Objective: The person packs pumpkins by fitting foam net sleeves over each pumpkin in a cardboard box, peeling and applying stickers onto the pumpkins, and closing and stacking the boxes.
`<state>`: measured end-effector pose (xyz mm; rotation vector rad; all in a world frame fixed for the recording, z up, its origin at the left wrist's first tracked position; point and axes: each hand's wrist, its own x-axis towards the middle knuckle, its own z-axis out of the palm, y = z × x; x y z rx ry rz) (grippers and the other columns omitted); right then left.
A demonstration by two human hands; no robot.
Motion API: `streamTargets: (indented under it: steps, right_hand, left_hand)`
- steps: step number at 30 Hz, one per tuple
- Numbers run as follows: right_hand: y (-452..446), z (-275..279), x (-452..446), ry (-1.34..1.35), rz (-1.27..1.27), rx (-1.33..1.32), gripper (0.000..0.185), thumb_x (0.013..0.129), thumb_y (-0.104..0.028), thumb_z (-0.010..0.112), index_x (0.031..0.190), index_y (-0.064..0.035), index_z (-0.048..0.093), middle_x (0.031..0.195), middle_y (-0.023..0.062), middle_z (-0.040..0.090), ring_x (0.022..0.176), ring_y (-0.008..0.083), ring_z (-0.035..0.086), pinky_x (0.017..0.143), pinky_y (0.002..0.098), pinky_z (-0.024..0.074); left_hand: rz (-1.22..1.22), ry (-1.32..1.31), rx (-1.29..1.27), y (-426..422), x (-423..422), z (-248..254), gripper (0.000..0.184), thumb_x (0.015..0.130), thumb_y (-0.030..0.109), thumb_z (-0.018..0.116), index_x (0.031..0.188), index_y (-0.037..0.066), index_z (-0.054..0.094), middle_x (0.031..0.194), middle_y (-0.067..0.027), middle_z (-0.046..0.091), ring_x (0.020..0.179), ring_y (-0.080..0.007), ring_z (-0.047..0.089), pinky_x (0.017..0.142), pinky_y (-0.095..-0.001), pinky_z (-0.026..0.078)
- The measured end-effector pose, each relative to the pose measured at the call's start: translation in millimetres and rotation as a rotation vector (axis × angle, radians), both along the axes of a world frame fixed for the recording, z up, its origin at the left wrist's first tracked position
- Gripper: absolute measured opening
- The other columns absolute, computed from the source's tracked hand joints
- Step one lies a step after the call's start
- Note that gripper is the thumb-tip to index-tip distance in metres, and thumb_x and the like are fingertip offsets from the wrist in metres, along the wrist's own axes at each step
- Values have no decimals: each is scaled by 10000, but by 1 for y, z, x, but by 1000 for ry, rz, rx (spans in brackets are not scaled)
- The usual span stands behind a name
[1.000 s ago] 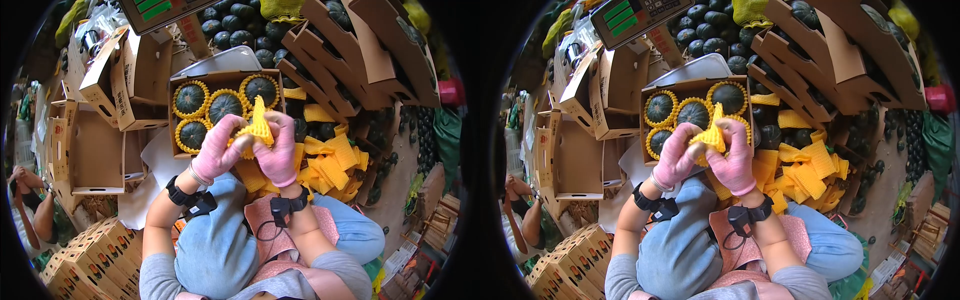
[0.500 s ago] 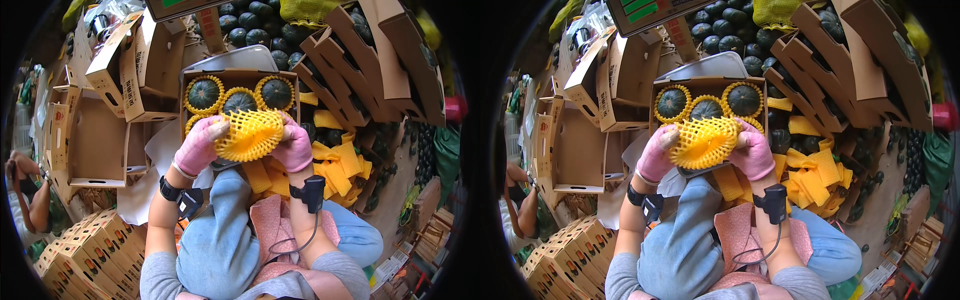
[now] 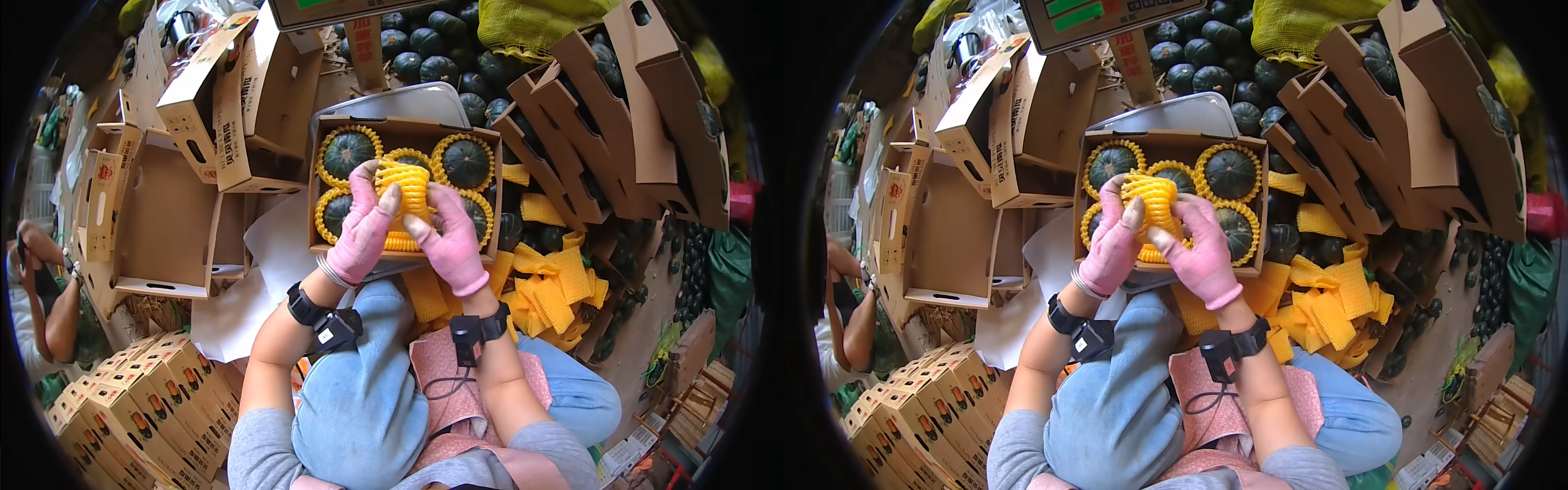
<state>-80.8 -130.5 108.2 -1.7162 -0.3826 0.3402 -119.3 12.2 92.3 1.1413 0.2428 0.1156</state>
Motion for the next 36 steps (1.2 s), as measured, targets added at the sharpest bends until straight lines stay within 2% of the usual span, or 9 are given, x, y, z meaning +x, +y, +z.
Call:
streamTargets:
  steps: [3,6,8,12,17,20,30,33,36]
  right_hand:
    - [2,-5,16,250,-15,258,249,880,-24,593,1128,-29,575,1086,50,588,962,133,578,848,283,478]
    - [11,-21,58,-524,-238,33,389,801,17,666,1149,-53,507,1009,101,622,919,209,624,826,299,502]
    - [20,-31,83,-739,-217,-107,483,737,44,686,1158,-73,482,1015,126,619,934,256,628,820,349,503]
    - [34,-54,103,-1203,46,-619,369,712,-22,634,1060,-131,579,887,62,619,920,251,614,765,374,470]
    - [25,-24,110,-532,411,-735,342,755,-50,578,1096,-62,607,1110,136,613,1052,310,571,921,365,462]
    - [29,-15,128,-348,444,-775,312,809,-60,543,1117,-74,589,1076,184,625,1018,343,592,900,401,473]
    - [53,-30,104,-987,190,-1083,118,799,-95,543,835,-126,651,889,89,627,896,259,617,766,389,512]
    - [46,-41,115,-771,312,-932,95,779,-125,620,852,-81,661,928,111,621,940,307,592,816,404,483]
    - [18,-30,127,-445,432,-527,320,855,-103,584,1164,-22,583,1138,166,611,1052,301,585,929,346,435]
  left_hand:
    - [46,23,380,13,0,-8,547,969,299,470,1401,64,231,1300,-118,421,1160,-207,441,1013,-355,345]
    - [382,-122,1362,47,-8,-11,645,867,362,622,1364,66,337,1311,-196,431,1180,-337,450,1002,-417,336]
    - [401,25,1654,61,-15,-13,720,823,311,692,1379,67,305,1274,-202,465,1173,-338,450,990,-425,350]
    - [201,354,1224,66,-32,-47,739,807,338,684,1381,54,314,1289,-224,441,1186,-404,426,1007,-457,355]
    - [262,245,1140,61,-37,-56,697,838,264,656,1398,47,303,1269,-226,486,1164,-377,473,993,-423,388]
    - [207,285,1160,61,-39,-49,686,839,256,653,1400,51,315,1208,-208,543,1119,-372,510,964,-433,410]
    - [229,180,1179,63,-39,-50,639,878,293,604,1404,69,319,1230,-243,529,1126,-397,521,961,-432,423]
    - [251,172,1128,62,-40,-57,639,870,297,601,1380,20,335,1239,-239,525,1140,-396,504,982,-429,401]
    - [116,152,1080,81,-64,-38,566,888,295,590,1355,51,384,1220,-222,541,1149,-385,510,973,-417,416]
